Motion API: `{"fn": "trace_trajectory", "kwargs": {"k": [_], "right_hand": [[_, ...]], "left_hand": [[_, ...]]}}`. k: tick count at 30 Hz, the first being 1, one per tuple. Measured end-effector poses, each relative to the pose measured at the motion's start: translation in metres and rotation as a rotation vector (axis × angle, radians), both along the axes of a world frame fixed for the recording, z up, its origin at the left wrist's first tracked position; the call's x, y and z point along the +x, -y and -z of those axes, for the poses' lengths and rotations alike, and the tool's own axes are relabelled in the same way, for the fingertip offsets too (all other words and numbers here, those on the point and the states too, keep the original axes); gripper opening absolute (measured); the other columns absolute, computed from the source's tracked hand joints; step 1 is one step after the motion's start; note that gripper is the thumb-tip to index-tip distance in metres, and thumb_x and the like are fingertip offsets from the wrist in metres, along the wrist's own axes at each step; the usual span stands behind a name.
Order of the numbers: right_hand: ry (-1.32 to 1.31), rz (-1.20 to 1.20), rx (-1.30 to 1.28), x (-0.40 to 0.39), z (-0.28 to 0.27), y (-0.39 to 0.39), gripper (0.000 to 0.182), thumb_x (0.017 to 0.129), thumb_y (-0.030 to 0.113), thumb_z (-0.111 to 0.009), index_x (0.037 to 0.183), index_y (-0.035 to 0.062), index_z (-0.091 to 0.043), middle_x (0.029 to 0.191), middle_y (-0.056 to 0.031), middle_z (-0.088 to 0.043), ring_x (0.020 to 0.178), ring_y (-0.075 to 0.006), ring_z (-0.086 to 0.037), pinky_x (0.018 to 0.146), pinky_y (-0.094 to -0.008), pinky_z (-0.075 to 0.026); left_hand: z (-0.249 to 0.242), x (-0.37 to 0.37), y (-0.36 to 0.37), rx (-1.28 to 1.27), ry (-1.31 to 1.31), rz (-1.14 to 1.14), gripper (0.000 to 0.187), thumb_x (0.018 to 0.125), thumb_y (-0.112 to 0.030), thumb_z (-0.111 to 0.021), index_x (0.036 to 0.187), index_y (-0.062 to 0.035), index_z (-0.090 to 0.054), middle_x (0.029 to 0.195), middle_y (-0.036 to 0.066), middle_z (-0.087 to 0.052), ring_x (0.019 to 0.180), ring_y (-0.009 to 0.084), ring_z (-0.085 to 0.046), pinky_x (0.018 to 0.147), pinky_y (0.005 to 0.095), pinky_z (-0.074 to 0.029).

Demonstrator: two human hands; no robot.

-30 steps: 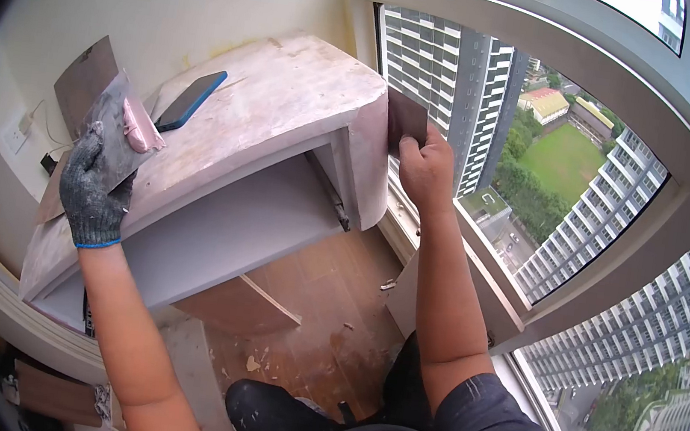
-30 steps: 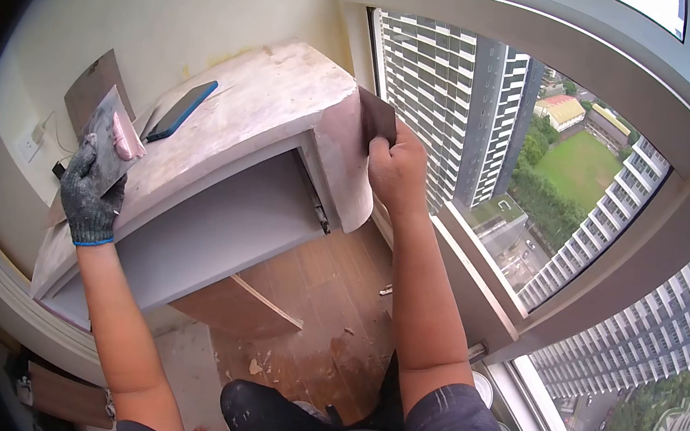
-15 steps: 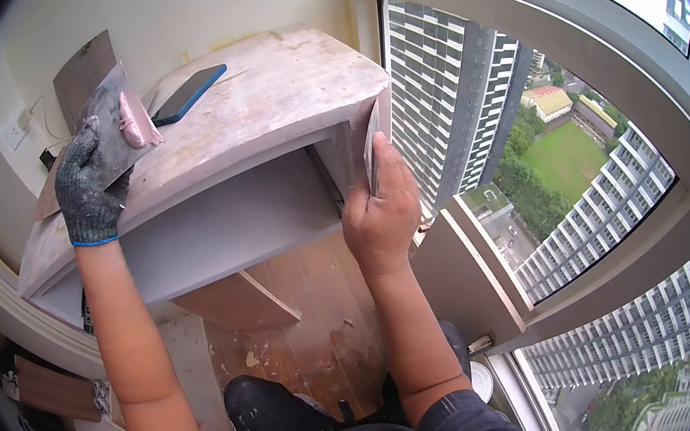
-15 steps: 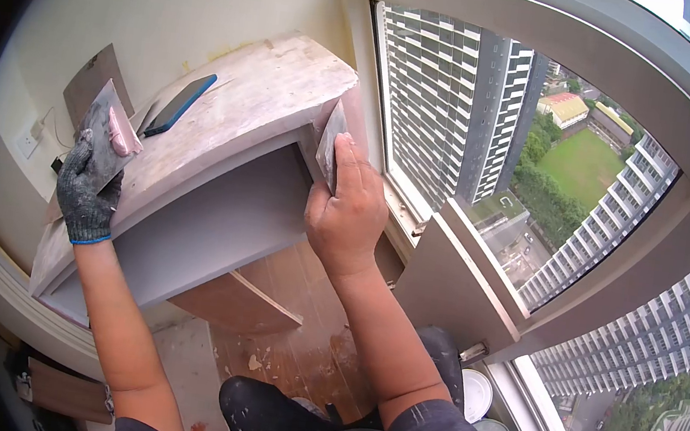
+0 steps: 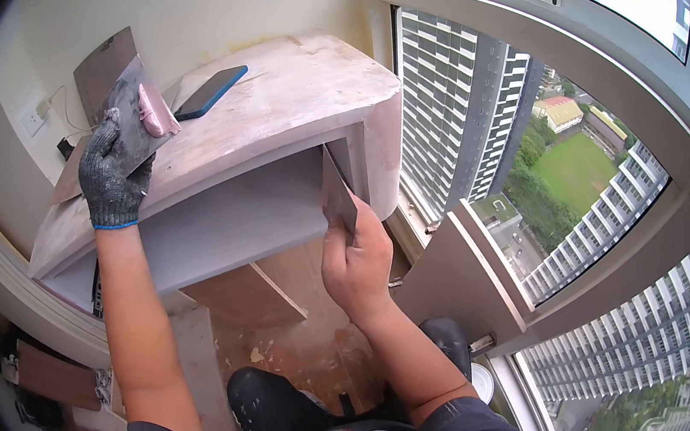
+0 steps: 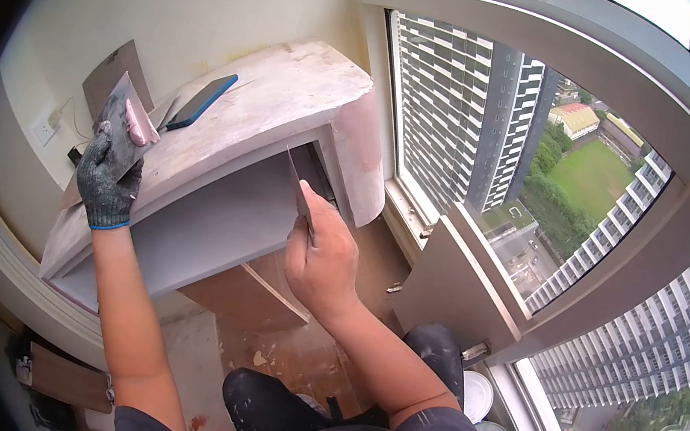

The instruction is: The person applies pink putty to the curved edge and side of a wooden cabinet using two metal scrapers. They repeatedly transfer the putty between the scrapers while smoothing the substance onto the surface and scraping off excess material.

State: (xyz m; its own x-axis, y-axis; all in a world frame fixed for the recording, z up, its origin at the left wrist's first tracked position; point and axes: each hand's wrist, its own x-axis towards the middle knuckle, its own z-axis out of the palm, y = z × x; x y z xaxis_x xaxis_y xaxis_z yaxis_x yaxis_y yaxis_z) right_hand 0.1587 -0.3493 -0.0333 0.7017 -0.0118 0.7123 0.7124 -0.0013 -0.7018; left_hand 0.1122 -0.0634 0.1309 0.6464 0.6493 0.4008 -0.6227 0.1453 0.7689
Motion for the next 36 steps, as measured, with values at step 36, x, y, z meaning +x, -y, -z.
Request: {"fn": "trace_trajectory", "kwargs": {"k": [36], "right_hand": [[-0.280, -0.365, -0.739, -0.032, 0.089, 0.149, 0.014, 0.093, 0.008, -0.063, 0.105, 0.0021, -0.067, 0.084, -0.0088, -0.069, 0.074, -0.0277, -0.064, 0.073, -0.0342, -0.052]], "left_hand": [[0.227, -0.146, 0.160, -0.592, -0.133, 0.515, 0.048, 0.097, -0.019, -0.051, 0.139, 0.0043, -0.048, 0.132, 0.015, -0.060, 0.118, 0.0269, -0.061, 0.102, 0.0411, -0.050]]}}
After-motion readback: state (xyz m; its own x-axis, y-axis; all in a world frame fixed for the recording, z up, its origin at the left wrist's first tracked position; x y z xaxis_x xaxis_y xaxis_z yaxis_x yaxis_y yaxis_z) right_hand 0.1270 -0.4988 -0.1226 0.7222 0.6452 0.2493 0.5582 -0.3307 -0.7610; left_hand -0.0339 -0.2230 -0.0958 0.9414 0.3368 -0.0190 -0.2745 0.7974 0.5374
